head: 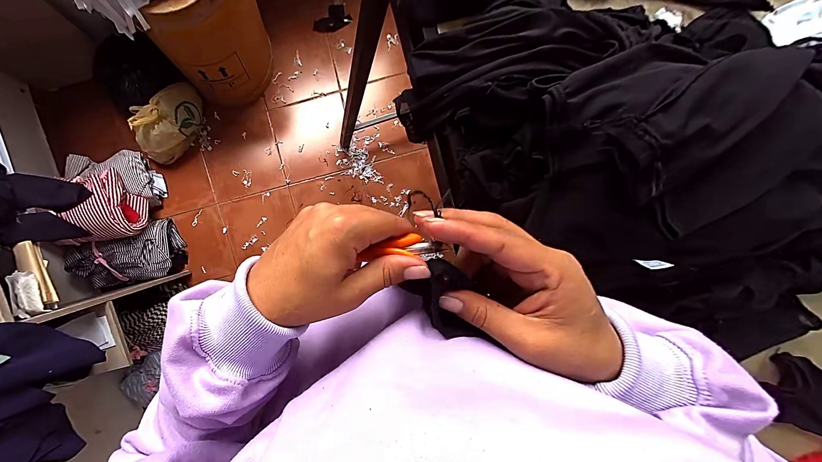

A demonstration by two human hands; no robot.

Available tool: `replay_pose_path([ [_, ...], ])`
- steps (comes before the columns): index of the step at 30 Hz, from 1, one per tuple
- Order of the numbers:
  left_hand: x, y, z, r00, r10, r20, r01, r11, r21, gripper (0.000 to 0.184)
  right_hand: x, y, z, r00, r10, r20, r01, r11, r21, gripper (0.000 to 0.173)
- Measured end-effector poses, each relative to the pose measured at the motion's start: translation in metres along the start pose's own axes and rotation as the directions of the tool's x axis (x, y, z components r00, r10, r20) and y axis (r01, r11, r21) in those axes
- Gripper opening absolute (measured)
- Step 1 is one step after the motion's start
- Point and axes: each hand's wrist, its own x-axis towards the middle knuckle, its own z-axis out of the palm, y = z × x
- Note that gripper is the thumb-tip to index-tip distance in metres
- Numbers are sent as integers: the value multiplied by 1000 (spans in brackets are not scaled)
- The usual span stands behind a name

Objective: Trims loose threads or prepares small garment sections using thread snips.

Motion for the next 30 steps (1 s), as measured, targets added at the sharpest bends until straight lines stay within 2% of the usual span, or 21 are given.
replay_pose_path([
  [3,-5,-5,-6,999,-19,26,20,1000,-6,35,0,1,0,1000,-1,-7,1,1000,-6,52],
  [9,-5,-3,-4,999,11,33,-9,997,-70,33,0,1,1,1000,-6,1,6,1000,-16,52],
  [14,-4,-3,0,1000,-1,15,1,999,-39,31,0,1,2,1000,-10,-2,10,1000,-26,54],
  [17,-9,-4,-2,996,-81,-49,78,995,-61,36,0,0,3,999,33,-28,-32,999,32,69],
  [20,-10,0,2,985,-132,-113,114,982,-148,51,1,-1,6,994,93,-65,-87,992,96,83],
  [22,-7,5,12,985,-95,-142,69,981,-181,47,2,-1,7,989,98,-111,-90,993,79,77],
  [26,-1,8,31,982,-61,-179,22,978,-210,11,2,-1,8,975,111,-191,-109,994,23,50],
  [30,-2,6,30,960,-190,-205,90,905,-416,10,0,-3,7,955,166,-246,-151,985,77,34],
])
